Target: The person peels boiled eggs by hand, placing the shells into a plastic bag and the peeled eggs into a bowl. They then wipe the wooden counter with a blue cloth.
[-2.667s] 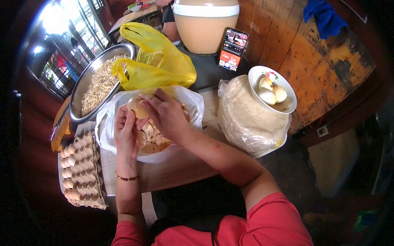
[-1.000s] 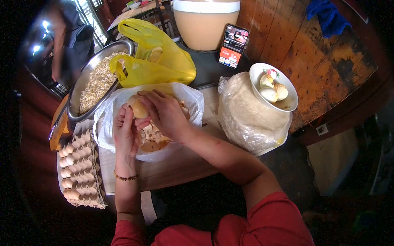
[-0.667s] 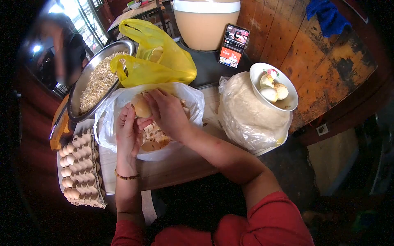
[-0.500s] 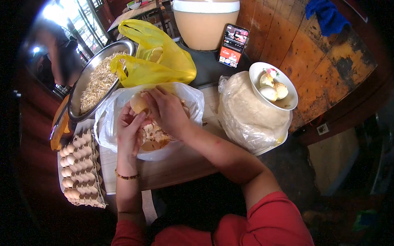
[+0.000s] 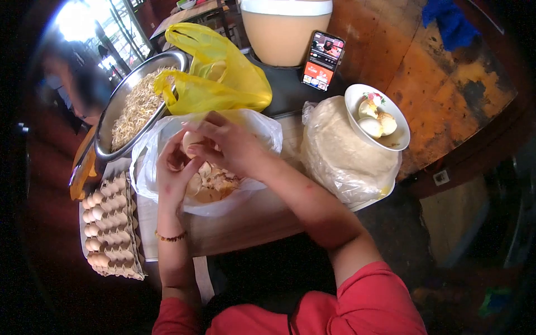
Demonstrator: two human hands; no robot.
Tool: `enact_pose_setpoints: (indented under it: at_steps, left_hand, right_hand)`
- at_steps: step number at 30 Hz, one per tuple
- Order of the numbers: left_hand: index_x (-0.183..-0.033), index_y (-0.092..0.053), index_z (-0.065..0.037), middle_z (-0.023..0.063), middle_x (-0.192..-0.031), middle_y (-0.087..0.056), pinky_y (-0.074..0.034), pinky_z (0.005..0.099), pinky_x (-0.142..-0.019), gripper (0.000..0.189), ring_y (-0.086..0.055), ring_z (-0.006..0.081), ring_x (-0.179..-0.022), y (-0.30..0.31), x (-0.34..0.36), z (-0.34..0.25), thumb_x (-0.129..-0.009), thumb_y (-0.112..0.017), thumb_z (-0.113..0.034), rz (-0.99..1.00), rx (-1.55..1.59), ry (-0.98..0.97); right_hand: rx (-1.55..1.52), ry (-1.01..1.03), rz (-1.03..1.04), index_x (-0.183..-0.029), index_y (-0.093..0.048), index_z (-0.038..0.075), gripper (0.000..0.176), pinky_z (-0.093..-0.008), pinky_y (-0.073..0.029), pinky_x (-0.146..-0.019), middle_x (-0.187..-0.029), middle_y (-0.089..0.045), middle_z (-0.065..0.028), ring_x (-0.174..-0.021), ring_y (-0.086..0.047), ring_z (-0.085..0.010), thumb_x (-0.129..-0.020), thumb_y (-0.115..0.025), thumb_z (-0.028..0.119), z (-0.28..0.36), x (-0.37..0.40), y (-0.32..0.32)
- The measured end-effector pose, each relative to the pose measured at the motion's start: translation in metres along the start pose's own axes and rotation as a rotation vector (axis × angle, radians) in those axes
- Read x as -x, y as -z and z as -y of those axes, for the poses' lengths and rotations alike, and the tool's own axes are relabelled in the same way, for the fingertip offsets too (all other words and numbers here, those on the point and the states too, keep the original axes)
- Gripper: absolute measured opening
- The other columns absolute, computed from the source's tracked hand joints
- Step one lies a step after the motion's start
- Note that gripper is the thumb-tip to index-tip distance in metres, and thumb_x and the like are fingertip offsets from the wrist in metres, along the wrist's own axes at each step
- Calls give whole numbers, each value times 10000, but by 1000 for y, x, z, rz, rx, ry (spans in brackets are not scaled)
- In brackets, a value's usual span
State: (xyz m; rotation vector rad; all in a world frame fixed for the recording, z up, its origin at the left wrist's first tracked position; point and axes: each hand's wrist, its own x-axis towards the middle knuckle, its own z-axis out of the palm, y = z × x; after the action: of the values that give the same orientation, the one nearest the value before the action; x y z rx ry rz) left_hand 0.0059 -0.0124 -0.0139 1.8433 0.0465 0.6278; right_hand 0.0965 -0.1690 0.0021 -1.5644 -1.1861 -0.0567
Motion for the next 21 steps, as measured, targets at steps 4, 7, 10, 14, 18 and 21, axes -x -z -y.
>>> enact_pose_setpoints:
  at_steps: [4, 7, 10, 14, 18, 21]
  left_hand:
    - [-1194, -581, 23, 7, -902, -650, -461, 176, -665, 433, -585, 39, -762, -4, 0, -12, -788, -732, 4, 62, 239, 82]
    - [-1180, -576, 37, 36, -937, -664, -488, 193, -712, 392, -619, 66, -820, -6, 1, -20, -811, -709, 21, 73, 352, 131]
    - [-1173, -574, 45, 57, -965, -671, -500, 204, -740, 369, -632, 84, -851, -3, 2, -21, -825, -695, 28, 106, 347, 130]
    - [-1173, -572, 53, 68, -978, -672, -506, 213, -757, 364, -634, 94, -881, -2, 2, -24, -832, -695, 18, 126, 359, 188]
    - [-1170, -574, 61, 64, -966, -672, -503, 208, -745, 361, -631, 87, -867, -2, 1, -22, -835, -697, 9, 124, 362, 195]
    - [-1162, -581, 65, 57, -945, -672, -498, 200, -723, 353, -626, 75, -837, -1, 1, -20, -833, -696, 10, 118, 322, 186]
  right_hand:
    - [40, 150, -126, -1212, -594, 76, 358, -336, -496, -721, -967, -604, -131, -812, -604, -284, -867, -668, 136, -8, -2, -7]
    - [124, 126, -142, -1205, -589, 72, 323, -356, -499, -719, -912, -618, -148, -819, -619, -318, -887, -632, 117, -9, 0, -7]
    - [250, 137, -159, -1200, -570, 71, 310, -388, -507, -720, -932, -625, -156, -838, -623, -352, -900, -613, 135, -9, 2, -9]
    - [345, 152, -171, -1192, -549, 73, 293, -420, -510, -716, -946, -630, -157, -848, -619, -375, -913, -593, 149, -15, 3, -12]
    - [392, 110, -144, -1176, -542, 74, 257, -431, -510, -715, -950, -632, -164, -855, -620, -381, -930, -561, 147, -11, 4, -12]
    - [394, 107, -154, -1160, -546, 63, 233, -432, -509, -716, -953, -633, -167, -857, -620, -382, -942, -538, 144, -11, 5, -14]
